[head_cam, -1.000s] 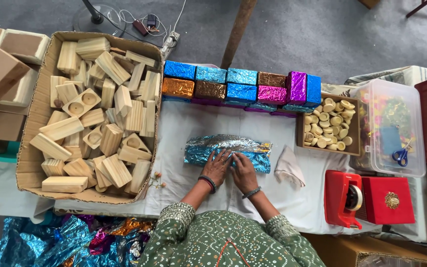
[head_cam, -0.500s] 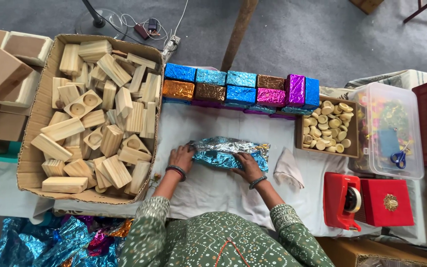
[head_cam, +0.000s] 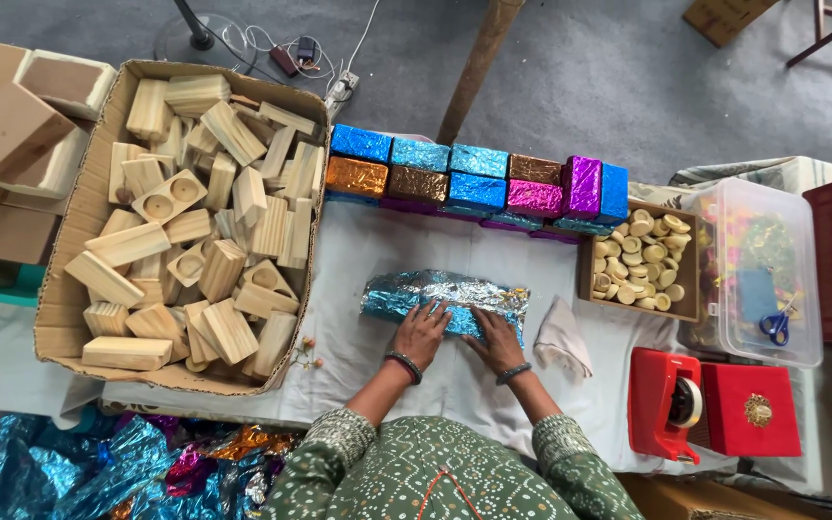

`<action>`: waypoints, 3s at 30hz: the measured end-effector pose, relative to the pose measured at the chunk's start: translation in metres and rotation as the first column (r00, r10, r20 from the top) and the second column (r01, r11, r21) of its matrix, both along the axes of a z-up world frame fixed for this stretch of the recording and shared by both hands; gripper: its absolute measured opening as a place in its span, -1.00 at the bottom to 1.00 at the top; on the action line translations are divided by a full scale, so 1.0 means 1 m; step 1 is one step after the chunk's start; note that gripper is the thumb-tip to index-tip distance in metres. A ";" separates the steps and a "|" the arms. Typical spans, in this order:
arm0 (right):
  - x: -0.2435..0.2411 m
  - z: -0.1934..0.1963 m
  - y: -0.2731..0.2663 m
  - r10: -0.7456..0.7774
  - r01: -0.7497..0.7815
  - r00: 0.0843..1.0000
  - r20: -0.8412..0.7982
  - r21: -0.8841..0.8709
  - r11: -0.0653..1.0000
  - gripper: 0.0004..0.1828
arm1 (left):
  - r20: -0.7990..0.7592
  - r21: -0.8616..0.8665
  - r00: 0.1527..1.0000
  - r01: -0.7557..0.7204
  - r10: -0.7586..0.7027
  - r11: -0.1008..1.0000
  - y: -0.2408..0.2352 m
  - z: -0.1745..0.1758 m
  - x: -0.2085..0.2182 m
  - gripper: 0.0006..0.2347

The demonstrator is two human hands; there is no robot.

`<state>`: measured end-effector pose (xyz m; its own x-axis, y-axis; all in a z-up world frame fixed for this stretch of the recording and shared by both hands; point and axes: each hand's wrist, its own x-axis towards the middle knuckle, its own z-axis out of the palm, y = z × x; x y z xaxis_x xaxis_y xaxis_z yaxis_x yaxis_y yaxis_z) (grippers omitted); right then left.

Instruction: Wrapping wooden blocks in colored foil and wiping them clean for packaging.

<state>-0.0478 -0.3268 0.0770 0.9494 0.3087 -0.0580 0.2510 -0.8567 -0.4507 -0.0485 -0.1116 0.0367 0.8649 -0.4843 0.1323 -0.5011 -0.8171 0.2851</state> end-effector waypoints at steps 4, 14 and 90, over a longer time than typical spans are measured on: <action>-0.017 -0.014 -0.032 -0.068 0.060 0.996 -0.049 -0.144 0.988 -0.28 | -0.022 -0.022 0.999 -0.025 0.024 0.999 -0.001 0.003 0.005 -0.64; 0.057 0.021 -0.054 -0.087 0.070 0.949 -0.305 -0.063 0.995 -0.65 | -0.061 -0.103 0.998 -0.004 -0.002 0.995 -0.001 0.016 0.023 -0.77; -0.020 -0.003 0.029 -0.091 0.051 0.981 0.173 0.226 0.973 -0.87 | 0.018 -0.084 0.969 -0.245 0.247 0.966 0.111 0.014 -0.027 -0.91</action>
